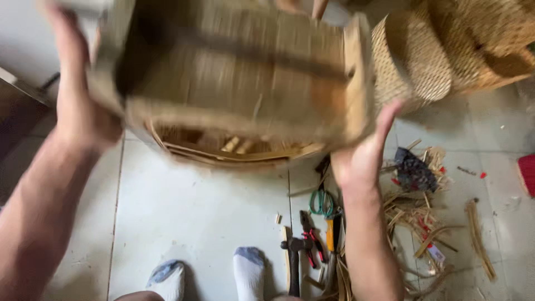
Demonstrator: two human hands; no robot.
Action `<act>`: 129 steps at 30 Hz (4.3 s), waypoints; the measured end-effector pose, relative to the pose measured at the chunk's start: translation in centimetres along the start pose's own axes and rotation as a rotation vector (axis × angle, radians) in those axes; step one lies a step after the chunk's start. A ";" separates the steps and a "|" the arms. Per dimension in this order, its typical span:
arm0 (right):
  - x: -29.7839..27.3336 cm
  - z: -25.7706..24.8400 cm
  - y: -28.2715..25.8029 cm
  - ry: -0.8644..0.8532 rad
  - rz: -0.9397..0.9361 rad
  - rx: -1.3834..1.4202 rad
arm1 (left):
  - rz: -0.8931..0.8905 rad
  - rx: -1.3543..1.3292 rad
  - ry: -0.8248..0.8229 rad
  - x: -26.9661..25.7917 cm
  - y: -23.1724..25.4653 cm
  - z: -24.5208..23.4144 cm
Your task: The person assembles a rectangular basket by fitting a woven frame into a wooden mold, trimming excess material, and securing the structure with glue. They use a hammer, scissors, and a knife to adjust and fasten the components.
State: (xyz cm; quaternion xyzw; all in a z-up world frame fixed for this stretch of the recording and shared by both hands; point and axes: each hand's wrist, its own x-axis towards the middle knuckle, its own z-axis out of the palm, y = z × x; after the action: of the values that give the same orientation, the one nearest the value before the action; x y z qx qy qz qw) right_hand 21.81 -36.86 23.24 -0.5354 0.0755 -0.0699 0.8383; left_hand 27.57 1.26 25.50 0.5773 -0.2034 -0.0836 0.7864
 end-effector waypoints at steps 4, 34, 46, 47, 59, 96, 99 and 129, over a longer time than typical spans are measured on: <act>-5.9 -0.7 3.8 0.061 0.110 -0.294 | -0.318 -0.039 0.337 -8.2 -2.7 0.5; -24.2 -15.1 27.2 -0.197 0.448 -1.310 | -0.902 0.476 0.373 -39.1 -29.6 0.3; -22.8 -10.5 21.3 -0.119 0.831 -1.487 | -0.853 0.570 0.351 -33.1 -14.2 -1.4; -23.0 -10.5 21.5 -0.099 0.854 -1.473 | -0.811 0.646 0.408 -31.8 -14.2 -0.7; -24.7 -12.6 22.8 -0.061 0.641 -1.425 | 0.002 1.245 0.404 -27.2 -17.8 3.8; -23.3 -30.1 16.2 0.344 0.636 -1.569 | 0.099 1.297 -0.547 -20.5 -19.6 8.7; -25.3 -33.5 18.9 0.335 0.706 -1.668 | 0.000 1.387 -0.735 -20.0 -20.4 9.6; -22.4 -6.4 5.2 -0.615 0.607 -1.673 | 0.001 1.287 -0.701 -20.4 -20.7 11.0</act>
State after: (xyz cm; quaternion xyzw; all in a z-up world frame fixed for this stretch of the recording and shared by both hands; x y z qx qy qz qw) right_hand -1.21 -35.98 16.99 -0.9160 0.0129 0.3731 0.1469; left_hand 6.74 -7.48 4.18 0.8642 -0.4521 -0.1271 0.1806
